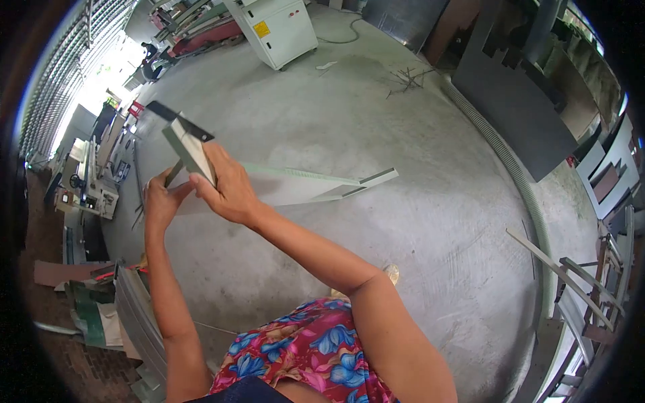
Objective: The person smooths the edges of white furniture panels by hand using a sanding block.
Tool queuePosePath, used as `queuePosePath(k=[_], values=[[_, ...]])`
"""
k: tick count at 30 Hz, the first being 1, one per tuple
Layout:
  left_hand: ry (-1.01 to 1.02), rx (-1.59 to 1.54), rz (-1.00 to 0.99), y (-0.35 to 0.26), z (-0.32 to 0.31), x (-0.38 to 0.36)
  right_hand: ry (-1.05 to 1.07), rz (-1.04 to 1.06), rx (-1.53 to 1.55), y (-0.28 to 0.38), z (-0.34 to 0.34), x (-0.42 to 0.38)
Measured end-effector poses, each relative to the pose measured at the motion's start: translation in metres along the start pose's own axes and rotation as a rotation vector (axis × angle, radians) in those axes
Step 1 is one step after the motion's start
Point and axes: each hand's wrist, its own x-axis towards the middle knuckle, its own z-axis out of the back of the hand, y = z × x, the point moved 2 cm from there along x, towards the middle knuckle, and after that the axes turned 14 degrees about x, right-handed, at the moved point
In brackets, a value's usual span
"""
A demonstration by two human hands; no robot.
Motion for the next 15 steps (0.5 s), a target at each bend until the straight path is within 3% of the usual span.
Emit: queuePosePath(k=[2, 3, 6, 9, 12, 15], values=[[-0.065, -0.011, 0.0, 0.012, -0.002, -0.017, 0.038, 0.051, -0.111, -0.009, -0.005, -0.011], [-0.078, -0.001, 0.025, 0.016, -0.004, -0.026, 0.001, 0.379, -0.255, -0.009, -0.003, -0.014], [-0.097, 0.02, 0.126, 0.022, -0.005, -0.051, -0.057, 0.271, -0.304, -0.002, 0.012, -0.045], [-0.055, 0.051, 0.243, 0.026, -0.008, -0.077, -0.056, -0.006, -0.454, -0.016, 0.046, -0.088], [-0.078, 0.063, 0.325, 0.017, -0.002, -0.098, 0.04, -0.094, -0.645, -0.025, 0.062, -0.113], [-0.117, 0.126, 0.362, 0.017, -0.004, -0.117, 0.148, -0.061, -0.573, -0.023, 0.061, -0.118]])
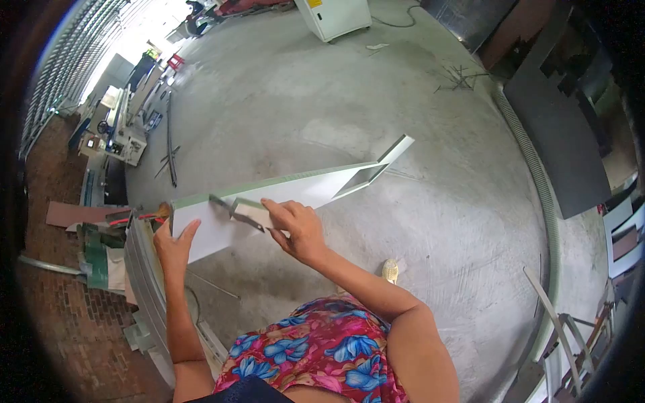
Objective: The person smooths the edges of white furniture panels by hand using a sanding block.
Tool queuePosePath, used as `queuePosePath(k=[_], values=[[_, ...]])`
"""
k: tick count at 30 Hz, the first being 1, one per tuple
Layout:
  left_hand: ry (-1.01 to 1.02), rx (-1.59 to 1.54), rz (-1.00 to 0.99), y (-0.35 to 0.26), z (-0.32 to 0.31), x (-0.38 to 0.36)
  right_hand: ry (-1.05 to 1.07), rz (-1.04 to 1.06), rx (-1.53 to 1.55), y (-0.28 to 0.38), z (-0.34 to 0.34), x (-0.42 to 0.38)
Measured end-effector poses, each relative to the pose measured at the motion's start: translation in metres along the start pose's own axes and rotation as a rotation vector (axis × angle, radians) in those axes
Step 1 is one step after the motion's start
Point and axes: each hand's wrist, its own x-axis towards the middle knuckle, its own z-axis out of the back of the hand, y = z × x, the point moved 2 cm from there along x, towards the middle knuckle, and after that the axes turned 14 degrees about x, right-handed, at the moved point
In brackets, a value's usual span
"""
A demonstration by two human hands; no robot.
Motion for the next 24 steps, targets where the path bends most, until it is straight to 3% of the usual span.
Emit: queuePosePath(k=[9, 15, 18, 24], values=[[-0.06, 0.024, 0.155, -0.023, 0.003, -0.041, 0.085, -0.097, -0.079, -0.051, 0.029, -0.016], [-0.048, 0.05, 0.264, -0.024, 0.008, -0.048, 0.081, -0.21, -0.167, -0.14, 0.066, -0.043], [-0.086, -0.114, 0.339, -0.023, 0.006, -0.052, 0.066, -0.248, -0.249, -0.189, 0.085, -0.056], [-0.123, -0.114, 0.352, -0.039, 0.014, -0.05, 0.086, -0.371, -0.261, -0.271, 0.11, -0.075]])
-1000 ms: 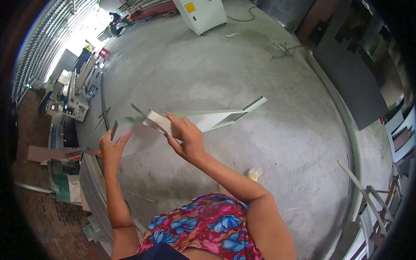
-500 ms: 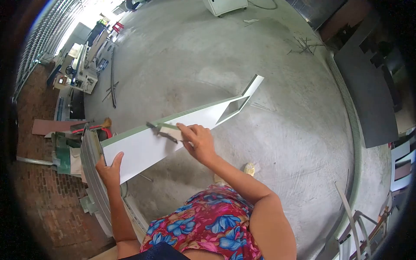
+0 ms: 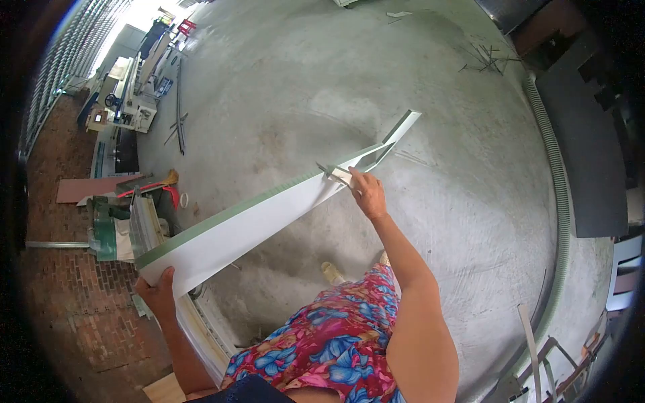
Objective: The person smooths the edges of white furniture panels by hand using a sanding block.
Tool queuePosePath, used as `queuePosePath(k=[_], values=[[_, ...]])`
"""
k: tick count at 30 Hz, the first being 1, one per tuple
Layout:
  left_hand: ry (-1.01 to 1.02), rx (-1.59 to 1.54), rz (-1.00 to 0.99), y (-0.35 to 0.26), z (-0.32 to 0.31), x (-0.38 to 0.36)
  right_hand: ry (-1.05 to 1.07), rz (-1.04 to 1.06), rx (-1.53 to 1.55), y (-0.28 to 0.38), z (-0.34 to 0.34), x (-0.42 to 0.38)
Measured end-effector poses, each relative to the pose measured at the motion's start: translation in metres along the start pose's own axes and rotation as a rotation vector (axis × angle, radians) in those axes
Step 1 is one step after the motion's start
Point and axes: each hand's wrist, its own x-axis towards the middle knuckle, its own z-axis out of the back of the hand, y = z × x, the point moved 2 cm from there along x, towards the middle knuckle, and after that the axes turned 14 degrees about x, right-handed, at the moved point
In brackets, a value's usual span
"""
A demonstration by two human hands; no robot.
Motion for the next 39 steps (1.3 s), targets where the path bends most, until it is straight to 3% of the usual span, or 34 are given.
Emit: queuePosePath(k=[5, 10, 13, 14, 17, 20, 24, 27, 28, 31, 35, 39], values=[[-0.005, 0.102, 0.079, 0.01, 0.002, -0.006, 0.015, 0.086, -0.028, -0.013, 0.005, 0.026], [0.03, 0.122, 0.147, 0.034, 0.0, -0.004, 0.009, 0.163, 0.065, 0.031, 0.028, 0.023], [-0.027, 0.164, 0.126, 0.049, 0.001, -0.008, -0.312, -0.206, 0.274, 0.019, 0.033, 0.017], [-0.035, 0.158, 0.127, 0.053, 0.002, -0.009, -0.406, -0.194, 0.108, -0.034, 0.024, 0.01], [0.03, 0.019, 0.087, 0.055, 0.005, -0.011, -0.316, -0.917, 0.681, -0.096, 0.038, 0.012], [0.091, -0.051, -0.089, 0.05, 0.01, -0.013, -0.322, -1.202, 0.843, -0.137, 0.034, 0.017], [0.162, 0.051, -0.272, 0.032, 0.016, -0.016, -0.353, -1.232, 0.882, -0.181, 0.015, 0.03], [0.076, 0.061, -0.206, 0.03, 0.016, -0.024, -0.368, -1.246, 0.812, -0.206, 0.0, 0.034], [0.079, 0.207, -0.222, 0.027, 0.016, -0.025, -0.366, -1.264, 0.802, -0.211, -0.003, 0.034], [0.037, 0.13, -0.363, 0.039, 0.022, -0.024, -0.373, -1.302, 0.749, -0.229, -0.012, 0.039], [0.11, 0.037, -0.279, 0.025, 0.02, -0.02, -0.39, -1.367, 0.783, -0.239, -0.006, 0.035], [0.166, 0.046, -0.363, 0.03, 0.023, -0.008, -0.267, -1.436, 0.897, -0.238, 0.011, 0.036]])
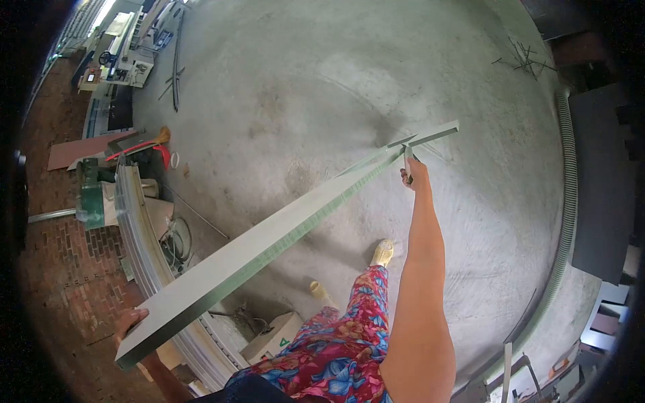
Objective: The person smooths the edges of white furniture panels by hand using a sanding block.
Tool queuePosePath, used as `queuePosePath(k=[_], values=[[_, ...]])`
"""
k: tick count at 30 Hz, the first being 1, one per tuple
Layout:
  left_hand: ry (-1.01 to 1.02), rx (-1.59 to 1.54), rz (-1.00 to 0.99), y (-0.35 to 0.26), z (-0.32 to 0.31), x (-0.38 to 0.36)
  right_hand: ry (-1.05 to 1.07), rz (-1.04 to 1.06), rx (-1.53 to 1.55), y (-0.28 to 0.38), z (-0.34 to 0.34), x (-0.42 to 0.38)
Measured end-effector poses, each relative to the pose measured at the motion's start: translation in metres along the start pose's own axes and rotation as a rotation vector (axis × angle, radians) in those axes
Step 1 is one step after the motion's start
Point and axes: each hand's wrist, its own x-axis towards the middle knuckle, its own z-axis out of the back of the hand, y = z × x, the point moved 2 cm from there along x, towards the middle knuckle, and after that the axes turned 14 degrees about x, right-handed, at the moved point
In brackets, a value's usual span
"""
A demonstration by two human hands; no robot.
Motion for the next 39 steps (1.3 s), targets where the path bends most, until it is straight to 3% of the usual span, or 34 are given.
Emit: queuePosePath(k=[2, 7, 15, 20, 29, 39], values=[[0.06, 0.003, -0.038, 0.006, 0.003, 0.004, 0.023, -0.052, -0.032, 0.003, 0.002, -0.01], [-0.073, 0.0, -0.214, 0.009, -0.014, 0.015, 0.061, -0.11, -0.066, 0.002, -0.003, -0.061], [-0.056, -0.005, -0.224, 0.007, -0.021, -0.012, 0.065, -0.114, -0.111, -0.026, -0.004, -0.143], [0.019, 0.018, -0.196, 0.003, -0.02, -0.044, 0.077, -0.113, -0.131, -0.057, 0.012, -0.177], [0.091, -0.086, -0.343, 0.013, -0.021, -0.099, 0.126, -0.097, -0.142, -0.124, 0.036, -0.283], [-0.053, -0.132, -0.668, -0.008, -0.033, -0.141, 0.186, -0.019, -0.052, -0.215, 0.073, -0.401]])
